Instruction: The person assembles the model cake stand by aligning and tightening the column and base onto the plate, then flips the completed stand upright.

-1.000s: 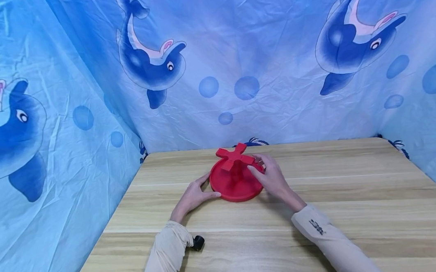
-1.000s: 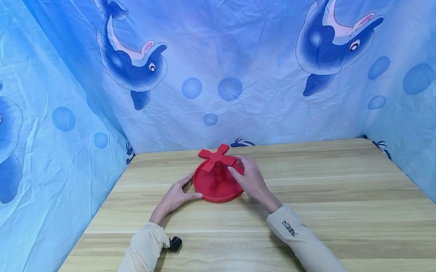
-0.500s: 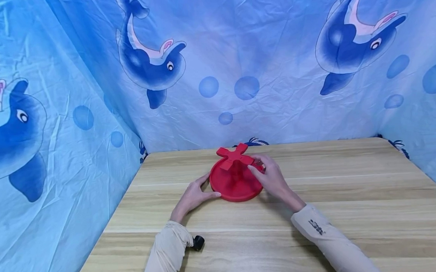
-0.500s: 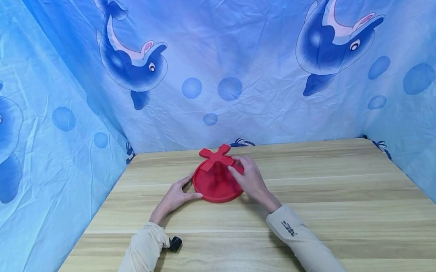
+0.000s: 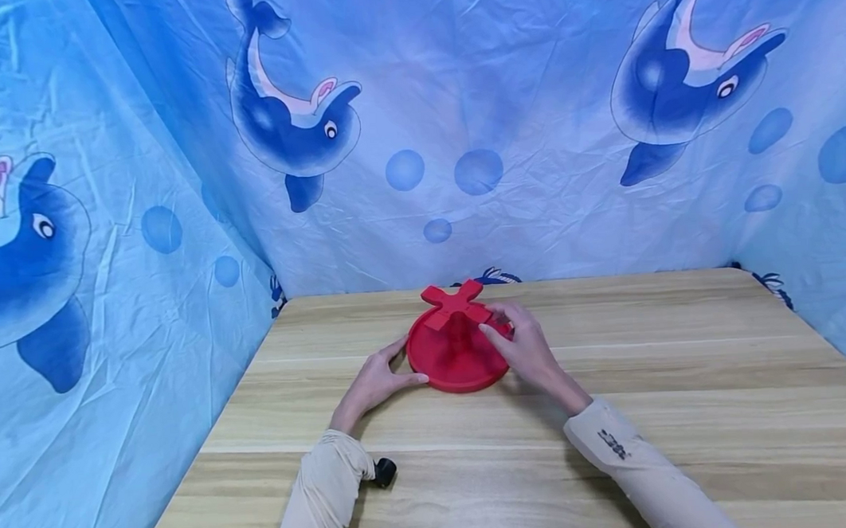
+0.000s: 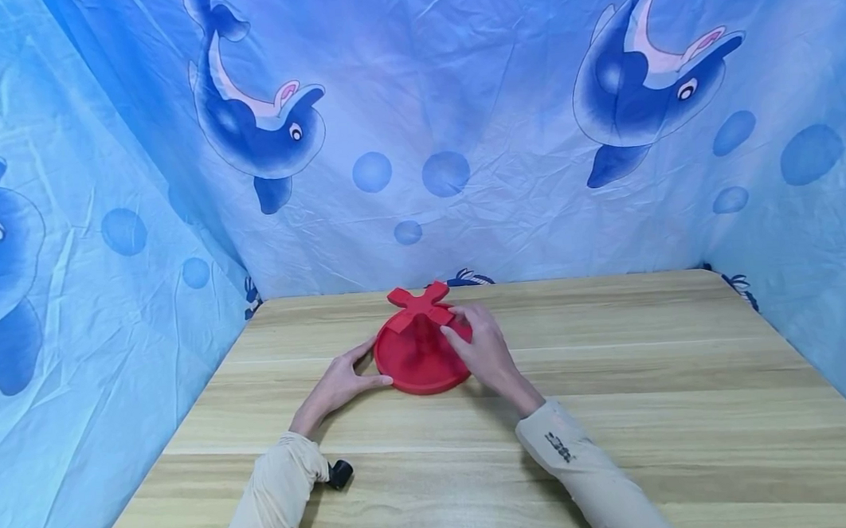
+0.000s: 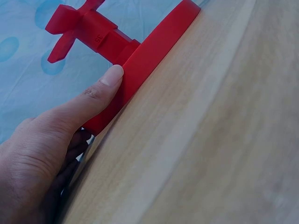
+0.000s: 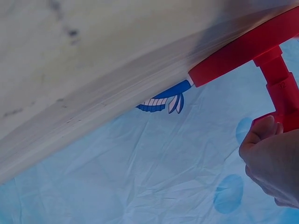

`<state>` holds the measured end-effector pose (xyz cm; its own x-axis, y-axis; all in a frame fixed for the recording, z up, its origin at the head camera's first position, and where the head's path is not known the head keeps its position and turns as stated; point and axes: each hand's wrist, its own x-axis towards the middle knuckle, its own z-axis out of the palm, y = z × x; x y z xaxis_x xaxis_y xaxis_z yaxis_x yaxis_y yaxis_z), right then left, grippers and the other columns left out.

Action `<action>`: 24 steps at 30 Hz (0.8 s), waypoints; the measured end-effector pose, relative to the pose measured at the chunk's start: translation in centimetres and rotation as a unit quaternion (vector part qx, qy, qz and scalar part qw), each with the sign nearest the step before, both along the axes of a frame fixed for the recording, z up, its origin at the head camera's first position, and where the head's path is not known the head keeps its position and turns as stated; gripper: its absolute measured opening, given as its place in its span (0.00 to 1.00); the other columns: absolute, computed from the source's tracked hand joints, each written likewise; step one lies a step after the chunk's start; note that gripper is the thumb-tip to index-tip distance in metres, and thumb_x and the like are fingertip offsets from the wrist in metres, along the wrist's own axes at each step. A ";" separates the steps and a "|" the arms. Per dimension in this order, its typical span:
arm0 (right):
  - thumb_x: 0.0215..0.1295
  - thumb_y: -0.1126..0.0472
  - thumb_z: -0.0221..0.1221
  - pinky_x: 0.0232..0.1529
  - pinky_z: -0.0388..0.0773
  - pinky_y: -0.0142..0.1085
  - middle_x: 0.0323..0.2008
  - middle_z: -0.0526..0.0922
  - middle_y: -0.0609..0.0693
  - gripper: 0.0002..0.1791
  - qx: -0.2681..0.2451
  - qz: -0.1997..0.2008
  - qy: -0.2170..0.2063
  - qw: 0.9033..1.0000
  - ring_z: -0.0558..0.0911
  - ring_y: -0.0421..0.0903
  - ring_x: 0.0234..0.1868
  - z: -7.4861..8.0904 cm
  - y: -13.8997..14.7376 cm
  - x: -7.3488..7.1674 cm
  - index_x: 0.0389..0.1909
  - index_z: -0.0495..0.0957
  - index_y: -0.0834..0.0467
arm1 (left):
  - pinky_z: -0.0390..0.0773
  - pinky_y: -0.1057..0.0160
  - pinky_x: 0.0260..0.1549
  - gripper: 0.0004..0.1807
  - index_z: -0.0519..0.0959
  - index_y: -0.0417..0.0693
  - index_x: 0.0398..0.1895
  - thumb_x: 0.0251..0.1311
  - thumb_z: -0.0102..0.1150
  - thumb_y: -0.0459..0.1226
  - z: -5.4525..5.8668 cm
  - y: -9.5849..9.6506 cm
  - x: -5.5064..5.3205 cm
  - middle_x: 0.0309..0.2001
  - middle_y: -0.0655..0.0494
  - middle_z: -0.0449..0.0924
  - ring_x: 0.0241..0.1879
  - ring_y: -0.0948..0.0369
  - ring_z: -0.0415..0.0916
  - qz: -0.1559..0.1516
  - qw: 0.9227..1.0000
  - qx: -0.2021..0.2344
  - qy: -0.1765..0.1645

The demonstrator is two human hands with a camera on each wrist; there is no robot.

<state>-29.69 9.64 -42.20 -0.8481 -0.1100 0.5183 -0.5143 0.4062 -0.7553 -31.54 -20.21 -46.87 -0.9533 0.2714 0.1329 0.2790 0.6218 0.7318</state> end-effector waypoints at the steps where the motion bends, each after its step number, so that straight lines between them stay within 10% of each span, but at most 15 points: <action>1: 0.68 0.66 0.68 0.40 0.80 0.33 0.47 0.80 0.55 0.20 -0.003 0.005 -0.002 1.000 0.79 0.51 0.46 0.0 0.0 0.1 0.59 0.80 0.63 | 0.67 0.44 0.69 0.53 0.65 0.54 0.80 0.52 0.78 0.57 0.0 0.0 0.0 0.75 0.49 0.67 0.73 0.49 0.64 0.001 1.000 -0.001 0.000; 15: 0.69 0.64 0.67 0.46 0.82 0.55 0.54 0.78 0.60 0.24 -0.026 -0.035 0.013 0.999 0.78 0.59 0.52 -0.2 0.6 -0.5 0.63 0.75 0.65 | 0.69 0.42 0.67 0.54 0.64 0.51 0.80 0.52 0.79 0.57 -0.1 0.1 0.0 0.74 0.47 0.67 0.72 0.47 0.64 -0.001 1.000 0.002 0.005; 24: 0.74 0.62 0.63 0.56 0.82 0.55 0.66 0.74 0.63 0.34 0.008 0.011 -0.046 0.999 0.75 0.61 0.65 -0.3 0.8 -1.2 0.76 0.64 0.65 | 0.67 0.43 0.69 0.54 0.65 0.51 0.80 0.51 0.79 0.57 -0.1 0.1 0.0 0.75 0.48 0.66 0.73 0.49 0.63 0.004 1.000 0.007 -0.004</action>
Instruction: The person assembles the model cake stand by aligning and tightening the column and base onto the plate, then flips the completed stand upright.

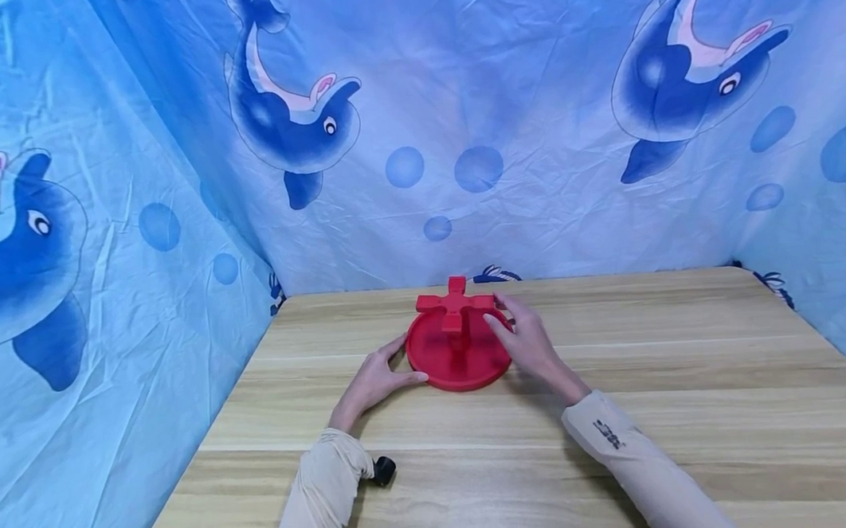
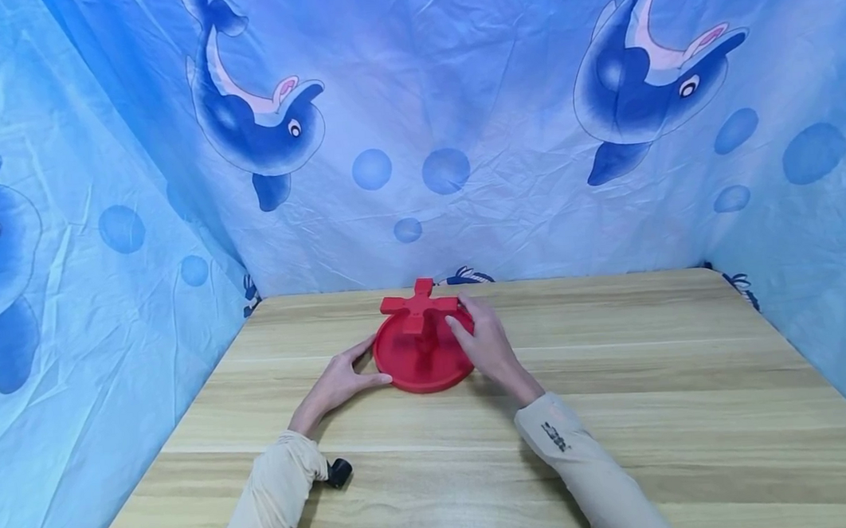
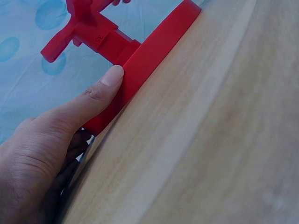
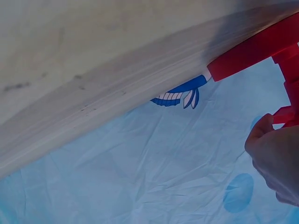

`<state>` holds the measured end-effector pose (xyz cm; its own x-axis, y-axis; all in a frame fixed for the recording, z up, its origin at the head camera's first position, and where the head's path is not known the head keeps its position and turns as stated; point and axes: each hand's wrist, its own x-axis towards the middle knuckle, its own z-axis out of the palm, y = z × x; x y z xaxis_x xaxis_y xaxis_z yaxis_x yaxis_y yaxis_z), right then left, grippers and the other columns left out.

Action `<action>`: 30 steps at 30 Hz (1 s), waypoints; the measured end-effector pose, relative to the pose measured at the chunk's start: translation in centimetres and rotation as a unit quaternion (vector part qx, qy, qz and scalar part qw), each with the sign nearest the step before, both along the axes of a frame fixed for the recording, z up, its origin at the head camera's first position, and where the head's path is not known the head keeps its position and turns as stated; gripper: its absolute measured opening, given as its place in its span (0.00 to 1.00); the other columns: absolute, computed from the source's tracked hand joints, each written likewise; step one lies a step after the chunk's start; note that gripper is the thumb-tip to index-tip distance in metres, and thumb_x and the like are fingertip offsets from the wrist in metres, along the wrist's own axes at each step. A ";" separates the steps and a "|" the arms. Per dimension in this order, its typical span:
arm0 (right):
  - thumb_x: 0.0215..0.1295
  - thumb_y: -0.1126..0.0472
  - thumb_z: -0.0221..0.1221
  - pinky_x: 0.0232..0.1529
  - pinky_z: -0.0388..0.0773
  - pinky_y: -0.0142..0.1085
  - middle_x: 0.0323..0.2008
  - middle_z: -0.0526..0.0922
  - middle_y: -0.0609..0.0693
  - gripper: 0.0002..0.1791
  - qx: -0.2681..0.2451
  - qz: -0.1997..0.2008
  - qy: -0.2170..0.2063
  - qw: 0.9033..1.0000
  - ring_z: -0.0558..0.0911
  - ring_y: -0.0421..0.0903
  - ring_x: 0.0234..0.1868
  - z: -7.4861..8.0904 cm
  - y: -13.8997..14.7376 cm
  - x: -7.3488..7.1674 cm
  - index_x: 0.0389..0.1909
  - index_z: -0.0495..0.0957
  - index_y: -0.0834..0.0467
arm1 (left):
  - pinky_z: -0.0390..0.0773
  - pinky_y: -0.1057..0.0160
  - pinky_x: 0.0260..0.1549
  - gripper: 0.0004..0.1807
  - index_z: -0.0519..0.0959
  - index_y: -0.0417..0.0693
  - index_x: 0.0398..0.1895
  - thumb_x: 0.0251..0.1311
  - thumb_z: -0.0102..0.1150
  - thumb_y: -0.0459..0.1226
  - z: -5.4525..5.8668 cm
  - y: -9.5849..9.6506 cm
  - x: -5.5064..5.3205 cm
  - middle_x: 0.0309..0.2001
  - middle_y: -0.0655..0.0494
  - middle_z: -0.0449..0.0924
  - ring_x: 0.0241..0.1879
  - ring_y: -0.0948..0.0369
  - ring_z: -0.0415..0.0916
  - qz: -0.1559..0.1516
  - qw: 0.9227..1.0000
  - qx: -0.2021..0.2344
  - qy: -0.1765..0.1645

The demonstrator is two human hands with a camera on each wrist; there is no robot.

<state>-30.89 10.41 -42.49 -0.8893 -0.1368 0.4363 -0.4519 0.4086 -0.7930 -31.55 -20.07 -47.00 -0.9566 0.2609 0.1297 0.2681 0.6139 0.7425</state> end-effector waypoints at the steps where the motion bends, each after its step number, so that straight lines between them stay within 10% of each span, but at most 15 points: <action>1: 0.75 0.62 0.62 0.56 0.82 0.54 0.66 0.75 0.62 0.34 0.001 0.003 -0.004 1.000 0.75 0.60 0.64 0.0 0.0 0.0 0.77 0.64 0.65 | 0.66 0.43 0.69 0.54 0.65 0.51 0.80 0.51 0.79 0.57 0.0 0.0 0.0 0.75 0.48 0.66 0.73 0.49 0.62 0.000 1.000 0.000 0.000; 30: 0.68 0.63 0.69 0.46 0.83 0.43 0.52 0.83 0.56 0.25 -0.022 -0.010 0.011 1.000 0.80 0.53 0.51 0.2 -0.3 0.7 0.64 0.77 0.63 | 0.65 0.43 0.70 0.54 0.64 0.52 0.80 0.52 0.78 0.57 0.2 -0.2 0.0 0.76 0.48 0.65 0.75 0.47 0.60 -0.003 1.000 -0.008 -0.006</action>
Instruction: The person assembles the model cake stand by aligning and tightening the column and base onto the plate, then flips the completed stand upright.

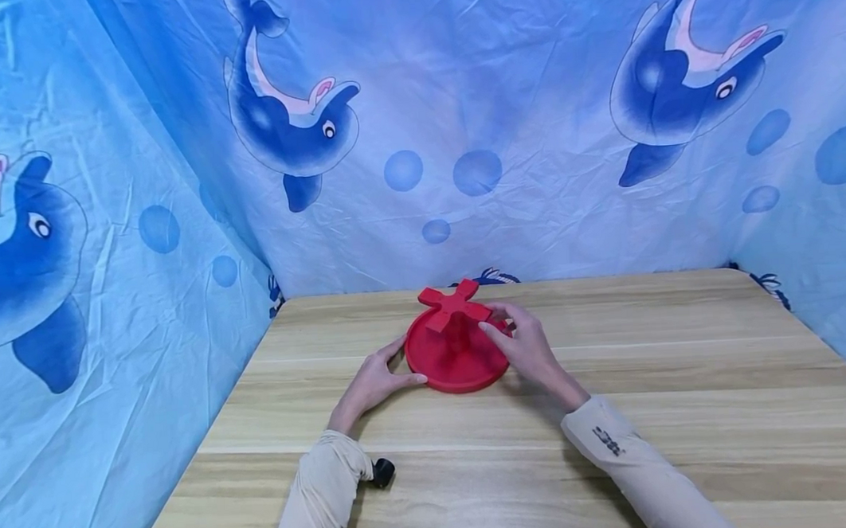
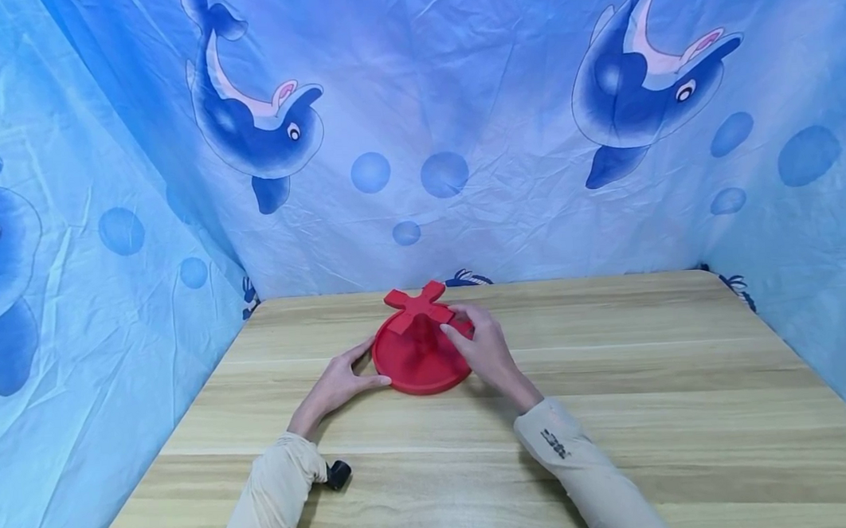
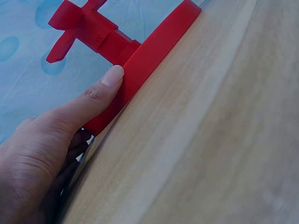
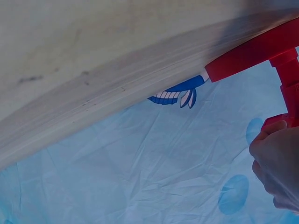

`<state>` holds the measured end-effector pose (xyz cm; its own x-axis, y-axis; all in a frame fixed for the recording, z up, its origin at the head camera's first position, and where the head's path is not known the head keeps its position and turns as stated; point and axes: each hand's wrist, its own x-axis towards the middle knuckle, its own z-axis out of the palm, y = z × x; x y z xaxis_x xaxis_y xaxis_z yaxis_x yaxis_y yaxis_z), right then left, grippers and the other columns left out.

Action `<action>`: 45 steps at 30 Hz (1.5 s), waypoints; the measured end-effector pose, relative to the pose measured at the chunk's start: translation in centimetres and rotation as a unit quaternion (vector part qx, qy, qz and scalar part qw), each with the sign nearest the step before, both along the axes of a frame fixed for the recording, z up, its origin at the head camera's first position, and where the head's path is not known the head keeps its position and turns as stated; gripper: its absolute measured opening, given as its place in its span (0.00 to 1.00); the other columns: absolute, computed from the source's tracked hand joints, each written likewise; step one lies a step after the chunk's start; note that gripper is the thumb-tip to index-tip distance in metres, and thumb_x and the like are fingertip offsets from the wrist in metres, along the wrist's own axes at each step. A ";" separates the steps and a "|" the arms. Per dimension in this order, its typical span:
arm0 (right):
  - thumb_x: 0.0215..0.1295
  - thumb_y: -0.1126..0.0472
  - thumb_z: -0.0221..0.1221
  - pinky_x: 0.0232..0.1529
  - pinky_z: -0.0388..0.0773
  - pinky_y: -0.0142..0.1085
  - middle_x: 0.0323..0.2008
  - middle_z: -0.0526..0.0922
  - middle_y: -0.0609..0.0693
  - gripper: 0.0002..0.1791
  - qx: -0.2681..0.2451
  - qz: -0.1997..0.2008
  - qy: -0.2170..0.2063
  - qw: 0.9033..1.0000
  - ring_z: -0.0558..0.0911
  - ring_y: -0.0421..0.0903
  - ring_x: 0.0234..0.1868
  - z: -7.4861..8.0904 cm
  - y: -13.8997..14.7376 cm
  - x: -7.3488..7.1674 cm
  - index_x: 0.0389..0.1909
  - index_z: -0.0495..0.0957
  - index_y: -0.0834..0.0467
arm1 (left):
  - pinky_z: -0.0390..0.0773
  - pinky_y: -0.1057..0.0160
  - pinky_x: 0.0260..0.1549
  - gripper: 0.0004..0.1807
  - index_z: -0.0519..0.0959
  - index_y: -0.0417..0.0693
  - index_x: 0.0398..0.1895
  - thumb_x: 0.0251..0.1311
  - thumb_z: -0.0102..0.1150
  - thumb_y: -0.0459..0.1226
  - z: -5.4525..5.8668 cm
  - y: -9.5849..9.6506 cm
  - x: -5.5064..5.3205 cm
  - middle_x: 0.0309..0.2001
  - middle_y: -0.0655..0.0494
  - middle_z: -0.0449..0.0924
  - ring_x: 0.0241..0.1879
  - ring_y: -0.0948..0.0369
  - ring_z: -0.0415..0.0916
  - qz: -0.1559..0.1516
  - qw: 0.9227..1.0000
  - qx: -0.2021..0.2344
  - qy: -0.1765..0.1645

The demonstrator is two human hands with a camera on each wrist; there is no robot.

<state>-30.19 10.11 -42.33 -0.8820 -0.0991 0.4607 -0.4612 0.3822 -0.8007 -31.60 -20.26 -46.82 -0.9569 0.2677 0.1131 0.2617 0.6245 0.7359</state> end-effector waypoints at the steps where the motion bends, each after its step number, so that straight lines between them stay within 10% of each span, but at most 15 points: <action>1: 0.68 0.63 0.69 0.46 0.83 0.43 0.52 0.83 0.56 0.25 0.000 -0.001 0.000 1.000 0.80 0.53 0.51 0.0 0.0 0.0 0.64 0.77 0.62 | 0.65 0.42 0.70 0.54 0.64 0.52 0.80 0.52 0.78 0.58 0.0 0.0 0.0 0.76 0.48 0.65 0.75 0.47 0.60 0.000 1.000 -0.001 0.000; 30: 0.68 0.62 0.69 0.45 0.83 0.41 0.52 0.82 0.55 0.24 0.019 0.004 -0.002 1.000 0.80 0.52 0.50 0.0 0.1 0.1 0.63 0.78 0.60 | 0.65 0.44 0.70 0.54 0.65 0.50 0.79 0.51 0.79 0.57 0.2 0.2 -0.1 0.75 0.49 0.66 0.75 0.47 0.60 0.001 1.000 -0.008 -0.001; 45: 0.54 0.44 0.77 0.67 0.68 0.63 0.75 0.63 0.65 0.62 0.153 0.115 -0.129 0.973 0.61 0.66 0.75 -2.7 5.6 -2.6 0.79 0.54 0.68 | 0.62 0.45 0.72 0.64 0.56 0.47 0.83 0.47 0.81 0.57 0.8 -0.6 -1.4 0.79 0.50 0.58 0.78 0.50 0.54 -0.056 0.997 -0.048 -0.007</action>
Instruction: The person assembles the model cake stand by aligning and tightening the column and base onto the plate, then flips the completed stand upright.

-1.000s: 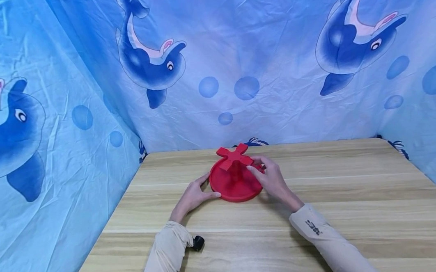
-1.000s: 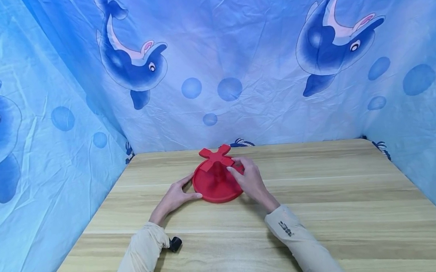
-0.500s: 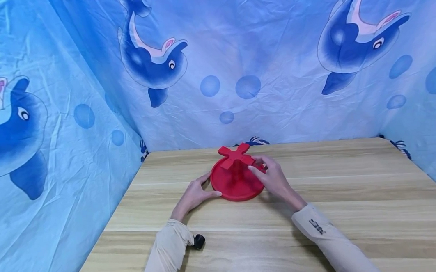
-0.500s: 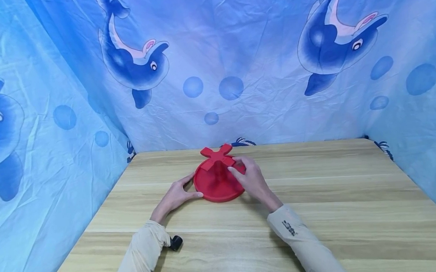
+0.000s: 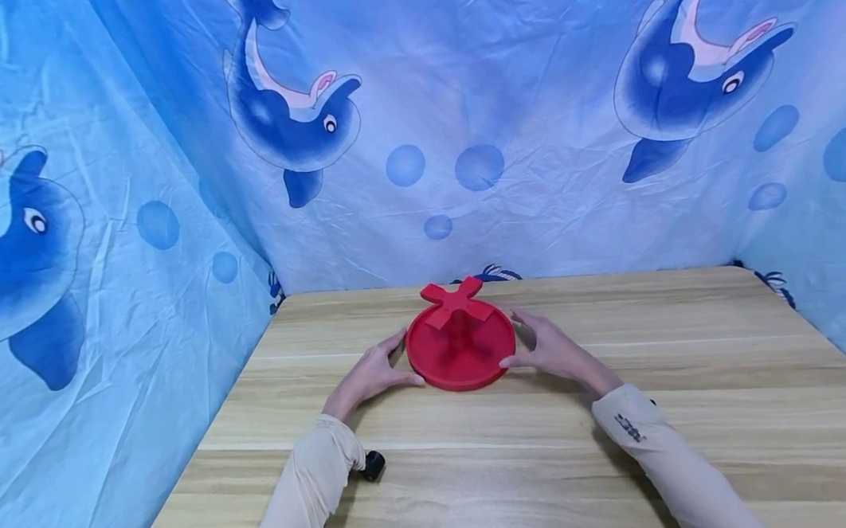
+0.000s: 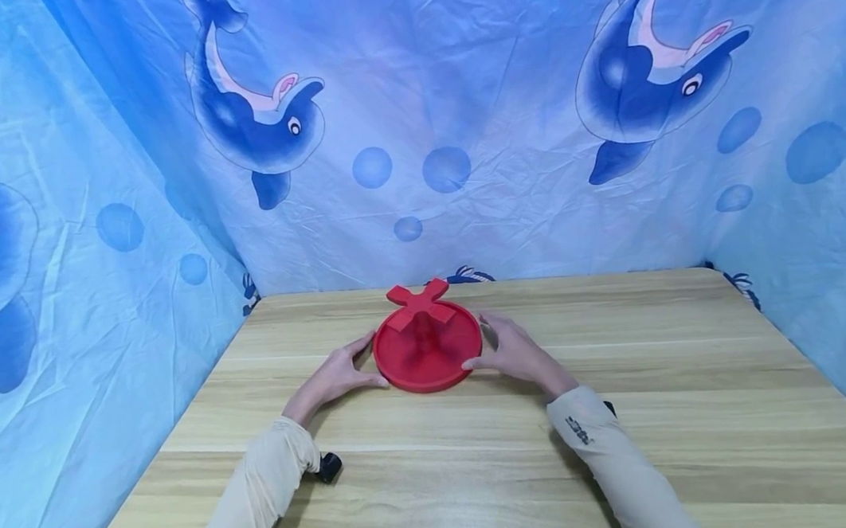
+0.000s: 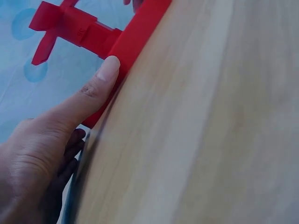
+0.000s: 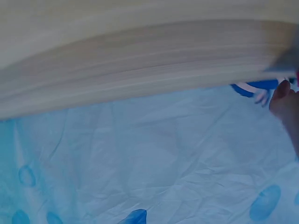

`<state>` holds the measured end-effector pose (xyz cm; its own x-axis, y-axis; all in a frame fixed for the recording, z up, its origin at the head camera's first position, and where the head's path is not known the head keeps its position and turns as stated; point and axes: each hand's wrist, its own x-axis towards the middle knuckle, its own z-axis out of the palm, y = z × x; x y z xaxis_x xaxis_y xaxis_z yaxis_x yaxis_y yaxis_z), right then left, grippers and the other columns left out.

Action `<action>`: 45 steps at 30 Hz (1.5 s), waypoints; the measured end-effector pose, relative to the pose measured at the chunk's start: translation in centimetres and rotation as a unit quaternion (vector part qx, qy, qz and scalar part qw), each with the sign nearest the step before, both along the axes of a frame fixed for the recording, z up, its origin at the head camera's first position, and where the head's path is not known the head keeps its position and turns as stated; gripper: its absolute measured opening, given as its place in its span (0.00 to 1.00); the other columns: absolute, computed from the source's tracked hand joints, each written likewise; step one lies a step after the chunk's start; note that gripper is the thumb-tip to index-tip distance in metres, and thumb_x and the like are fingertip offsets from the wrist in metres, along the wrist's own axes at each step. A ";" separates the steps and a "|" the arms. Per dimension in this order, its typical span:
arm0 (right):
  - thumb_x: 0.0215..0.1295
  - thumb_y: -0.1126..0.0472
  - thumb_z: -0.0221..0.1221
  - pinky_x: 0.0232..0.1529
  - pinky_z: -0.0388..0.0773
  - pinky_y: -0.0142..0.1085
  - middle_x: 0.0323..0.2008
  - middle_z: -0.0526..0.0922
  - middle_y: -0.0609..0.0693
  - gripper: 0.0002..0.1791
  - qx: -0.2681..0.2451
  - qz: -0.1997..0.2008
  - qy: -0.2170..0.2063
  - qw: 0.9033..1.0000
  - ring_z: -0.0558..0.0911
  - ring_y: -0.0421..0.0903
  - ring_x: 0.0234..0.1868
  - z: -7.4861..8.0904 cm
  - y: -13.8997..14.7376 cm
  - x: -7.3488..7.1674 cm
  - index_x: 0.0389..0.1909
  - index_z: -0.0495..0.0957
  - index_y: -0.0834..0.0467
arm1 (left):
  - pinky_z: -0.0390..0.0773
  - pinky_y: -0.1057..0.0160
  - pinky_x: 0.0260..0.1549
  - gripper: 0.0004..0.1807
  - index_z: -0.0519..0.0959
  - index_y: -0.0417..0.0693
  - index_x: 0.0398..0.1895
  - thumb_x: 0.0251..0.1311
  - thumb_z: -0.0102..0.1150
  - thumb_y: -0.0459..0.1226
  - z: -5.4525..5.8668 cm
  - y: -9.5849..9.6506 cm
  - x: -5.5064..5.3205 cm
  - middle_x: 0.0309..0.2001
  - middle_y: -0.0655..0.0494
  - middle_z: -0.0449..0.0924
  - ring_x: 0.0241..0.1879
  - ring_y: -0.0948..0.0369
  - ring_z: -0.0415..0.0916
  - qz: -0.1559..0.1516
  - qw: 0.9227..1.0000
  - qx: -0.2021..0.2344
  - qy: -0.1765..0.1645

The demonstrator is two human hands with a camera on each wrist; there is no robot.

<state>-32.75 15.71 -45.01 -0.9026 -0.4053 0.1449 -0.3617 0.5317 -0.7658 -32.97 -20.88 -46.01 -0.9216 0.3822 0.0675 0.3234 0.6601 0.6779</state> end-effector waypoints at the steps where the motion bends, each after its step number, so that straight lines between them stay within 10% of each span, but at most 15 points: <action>1: 0.54 0.43 0.78 0.68 0.67 0.62 0.76 0.62 0.66 0.63 0.011 0.005 0.000 1.000 0.60 0.66 0.76 -0.2 0.2 -0.1 0.80 0.53 0.69 | 0.62 0.46 0.72 0.65 0.55 0.47 0.83 0.47 0.81 0.58 0.1 0.0 -0.1 0.80 0.51 0.56 0.78 0.50 0.53 -0.004 1.000 -0.012 0.002; 12: 0.49 0.35 0.76 0.72 0.44 0.70 0.77 0.58 0.69 0.67 0.111 -0.007 -0.001 0.994 0.50 0.68 0.78 -0.9 0.6 -0.7 0.82 0.54 0.61 | 0.62 0.41 0.71 0.66 0.55 0.46 0.83 0.44 0.81 0.61 0.4 0.1 -1.1 0.82 0.47 0.50 0.79 0.47 0.48 -0.010 0.998 -0.066 0.005; 22: 0.48 0.36 0.77 0.72 0.45 0.69 0.76 0.60 0.70 0.65 0.110 -0.006 0.006 0.994 0.52 0.69 0.77 -0.6 0.5 -1.1 0.81 0.57 0.60 | 0.64 0.41 0.70 0.63 0.57 0.50 0.83 0.46 0.81 0.59 0.2 0.4 -1.3 0.81 0.50 0.55 0.78 0.47 0.52 -0.017 0.999 -0.044 0.010; 34: 0.52 0.43 0.79 0.63 0.76 0.54 0.73 0.69 0.60 0.57 -0.011 0.000 -0.066 0.998 0.67 0.63 0.73 0.9 2.1 -0.3 0.79 0.63 0.59 | 0.68 0.48 0.68 0.53 0.63 0.47 0.80 0.54 0.79 0.52 0.7 1.4 -0.7 0.74 0.49 0.68 0.73 0.51 0.64 -0.022 0.998 0.062 -0.013; 45: 0.65 0.39 0.68 0.60 0.77 0.55 0.67 0.76 0.62 0.46 -0.030 -0.031 -0.102 0.994 0.73 0.61 0.65 4.1 3.3 0.9 0.74 0.68 0.66 | 0.75 0.57 0.51 0.41 0.70 0.37 0.74 0.69 0.62 0.56 3.4 2.9 0.3 0.64 0.44 0.79 0.52 0.55 0.76 0.013 0.996 0.086 -0.016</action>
